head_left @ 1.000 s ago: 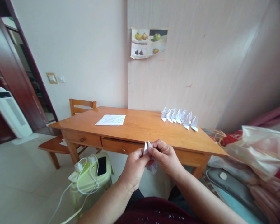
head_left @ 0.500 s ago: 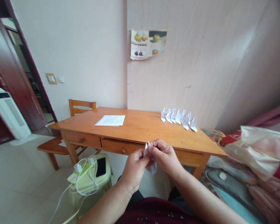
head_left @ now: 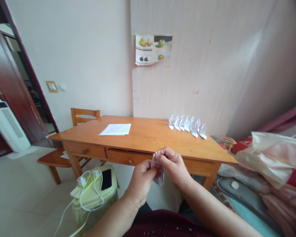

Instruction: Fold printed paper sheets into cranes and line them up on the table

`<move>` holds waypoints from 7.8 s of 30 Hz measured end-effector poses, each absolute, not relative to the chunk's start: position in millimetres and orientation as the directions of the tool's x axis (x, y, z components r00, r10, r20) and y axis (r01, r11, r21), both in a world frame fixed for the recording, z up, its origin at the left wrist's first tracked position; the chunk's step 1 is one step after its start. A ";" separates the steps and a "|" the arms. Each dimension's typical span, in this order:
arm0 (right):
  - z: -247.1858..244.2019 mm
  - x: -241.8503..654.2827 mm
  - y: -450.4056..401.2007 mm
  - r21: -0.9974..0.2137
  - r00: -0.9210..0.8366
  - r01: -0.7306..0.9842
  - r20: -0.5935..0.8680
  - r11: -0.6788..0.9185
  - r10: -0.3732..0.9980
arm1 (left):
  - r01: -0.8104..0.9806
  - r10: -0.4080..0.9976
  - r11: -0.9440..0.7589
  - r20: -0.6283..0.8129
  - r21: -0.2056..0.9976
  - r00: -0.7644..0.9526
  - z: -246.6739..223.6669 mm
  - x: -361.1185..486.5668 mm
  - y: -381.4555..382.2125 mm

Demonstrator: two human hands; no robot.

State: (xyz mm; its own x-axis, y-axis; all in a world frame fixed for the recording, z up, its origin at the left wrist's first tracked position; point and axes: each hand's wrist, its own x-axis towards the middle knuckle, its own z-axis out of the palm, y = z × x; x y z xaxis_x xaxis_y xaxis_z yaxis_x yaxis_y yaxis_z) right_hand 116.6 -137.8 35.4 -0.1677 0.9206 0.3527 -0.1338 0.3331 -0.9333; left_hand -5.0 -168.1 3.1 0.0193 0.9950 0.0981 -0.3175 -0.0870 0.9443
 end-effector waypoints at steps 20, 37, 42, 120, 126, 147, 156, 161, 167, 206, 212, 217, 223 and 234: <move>34.6 111.2 -133.1 -0.933 -0.132 -0.220 0.319 0.286 0.939 | -0.305 0.994 -0.074 0.096 0.949 0.058 3.1 -8.8 -166.3; 33.1 134.3 -133.6 -0.909 -0.058 -0.150 0.400 0.388 0.915 | -0.510 0.978 0.078 0.033 0.857 0.204 14.3 -17.6 -166.8; 25.8 137.2 -140.1 -0.908 -0.173 -0.085 0.420 0.411 0.891 | -0.519 0.978 0.058 0.057 0.853 0.203 17.6 -16.8 -167.1; -3.8 142.5 -142.3 -0.907 -0.246 -0.003 0.408 0.420 0.879 | -0.517 0.998 0.037 -0.001 0.855 0.069 14.8 -21.4 -159.7; -1.9 142.1 -143.0 -0.932 -0.296 -0.114 0.363 0.345 0.884 | -0.528 0.995 0.037 0.018 0.848 0.098 16.1 -22.8 -158.7; 12.6 147.4 -142.6 -0.667 -0.162 0.244 0.687 0.704 0.708 | -0.563 0.996 0.004 0.050 0.826 0.080 20.6 -14.0 -163.9; 16.3 153.7 -147.5 -0.715 -0.276 0.243 0.596 0.655 0.754 | -0.563 0.996 -0.007 0.055 0.826 0.068 22.6 -11.7 -165.8; 15.0 152.1 -148.7 -0.703 -0.305 0.241 0.600 0.669 0.740 | -0.581 0.997 0.009 0.034 0.814 0.062 21.0 -12.7 -164.6; 11.3 145.4 -148.6 -0.685 -0.251 0.332 0.598 0.648 0.761 | -0.596 0.997 0.010 0.039 0.803 0.069 20.6 -16.6 -161.7; 6.4 140.0 -152.7 -0.873 -0.298 0.175 0.395 0.456 0.869 | -0.526 0.995 -0.043 0.084 0.849 0.053 15.5 -18.5 -160.5; 9.7 137.6 -154.0 -0.899 -0.280 0.098 0.388 0.428 0.878 | -0.512 0.993 -0.051 0.100 0.858 0.067 16.2 -17.7 -160.4; 8.1 138.3 -154.5 -0.869 -0.263 0.124 0.436 0.478 0.861 | -0.519 0.994 -0.060 0.098 0.853 0.045 17.3 -17.6 -160.6; 4.0 137.8 -152.5 -0.807 -0.234 0.182 0.519 0.562 0.822 | -0.511 0.995 -0.064 0.095 0.857 0.034 19.2 -16.1 -161.9; 6.4 134.9 -154.6 -0.885 -0.263 0.092 0.421 0.457 0.868 | -0.472 0.995 -0.063 0.093 0.879 0.041 14.3 -13.2 -160.4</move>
State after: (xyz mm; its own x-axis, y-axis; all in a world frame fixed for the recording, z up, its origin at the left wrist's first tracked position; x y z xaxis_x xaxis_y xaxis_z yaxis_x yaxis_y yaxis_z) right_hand 134.9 -154.6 6.4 -0.2626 0.8680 0.4215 0.0917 0.4572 -0.8846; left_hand -13.2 -160.4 14.3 0.0410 0.9948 0.0928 -0.4724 -0.0626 0.8792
